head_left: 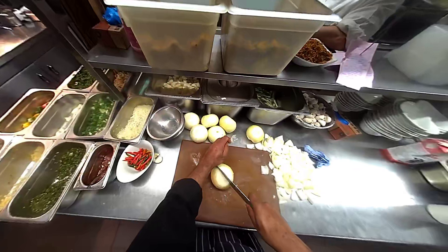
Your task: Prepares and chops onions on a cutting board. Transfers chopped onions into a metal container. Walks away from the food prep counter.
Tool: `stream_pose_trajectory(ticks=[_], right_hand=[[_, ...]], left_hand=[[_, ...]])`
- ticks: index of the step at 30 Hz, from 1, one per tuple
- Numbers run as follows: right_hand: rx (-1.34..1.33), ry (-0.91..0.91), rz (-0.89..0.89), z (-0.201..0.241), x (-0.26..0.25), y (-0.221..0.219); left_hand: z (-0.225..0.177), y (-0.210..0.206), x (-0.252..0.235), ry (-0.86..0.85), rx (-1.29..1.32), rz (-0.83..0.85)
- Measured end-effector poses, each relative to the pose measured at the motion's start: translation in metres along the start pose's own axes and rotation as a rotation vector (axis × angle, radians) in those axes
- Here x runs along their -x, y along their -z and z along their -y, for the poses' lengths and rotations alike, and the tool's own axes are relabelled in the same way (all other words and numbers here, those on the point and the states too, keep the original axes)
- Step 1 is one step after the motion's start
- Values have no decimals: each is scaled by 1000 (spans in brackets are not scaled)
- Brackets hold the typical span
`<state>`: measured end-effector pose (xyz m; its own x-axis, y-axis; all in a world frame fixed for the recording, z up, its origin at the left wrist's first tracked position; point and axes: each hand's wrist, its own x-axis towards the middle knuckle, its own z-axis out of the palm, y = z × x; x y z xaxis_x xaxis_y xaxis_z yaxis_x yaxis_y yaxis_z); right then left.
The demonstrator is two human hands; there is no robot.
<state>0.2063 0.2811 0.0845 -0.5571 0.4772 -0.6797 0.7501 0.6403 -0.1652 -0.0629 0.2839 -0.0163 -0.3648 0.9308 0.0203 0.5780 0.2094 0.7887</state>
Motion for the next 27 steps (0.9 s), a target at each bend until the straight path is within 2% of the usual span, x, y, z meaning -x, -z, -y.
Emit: stream_pose_trajectory(ticks=[4, 6, 8, 10, 11, 13, 14, 15, 17, 19, 20, 23, 25, 27], right_hand=[[-20, -6, -31, -3, -30, -38], [-38, 21, -50, -8, -44, -48], [-88, 59, -44, -10, -48, -49], [-138, 82, -30, -15, -45, -42], [-168, 108, -22, -19, -44, -41], [-272, 186, -21, -28, -50, -39], [-336, 223, -23, -33, -54, -39], [-409, 255, -19, -39, -58, -42], [-563, 275, 16, -51, -63, -46], [-678, 220, 61, -65, -62, -46], [-700, 183, 58, -73, -63, -45], [-649, 110, -56, -94, -66, -40], [-562, 93, -128, -95, -66, -41], [-428, 79, -167, -84, -56, -37]], left_hand=[[23, -8, 0, -10, 0, -60], [21, 4, 1, 16, -7, -83], [3, 34, 23, 114, 37, -207], [-5, 53, 66, 233, 23, -352], [4, 51, 95, 262, -22, -338], [6, 37, 151, 291, -102, -112], [6, 21, 170, 231, -101, -30], [9, 1, 180, 140, -99, -26], [9, -34, 169, 37, -81, -167], [3, -54, 137, 30, -91, -237], [-2, -57, 121, 60, -143, -194], [-30, -50, 93, 214, -402, 82], [-36, -49, 98, 262, -446, 132], [-35, -47, 111, 285, -365, 86]])
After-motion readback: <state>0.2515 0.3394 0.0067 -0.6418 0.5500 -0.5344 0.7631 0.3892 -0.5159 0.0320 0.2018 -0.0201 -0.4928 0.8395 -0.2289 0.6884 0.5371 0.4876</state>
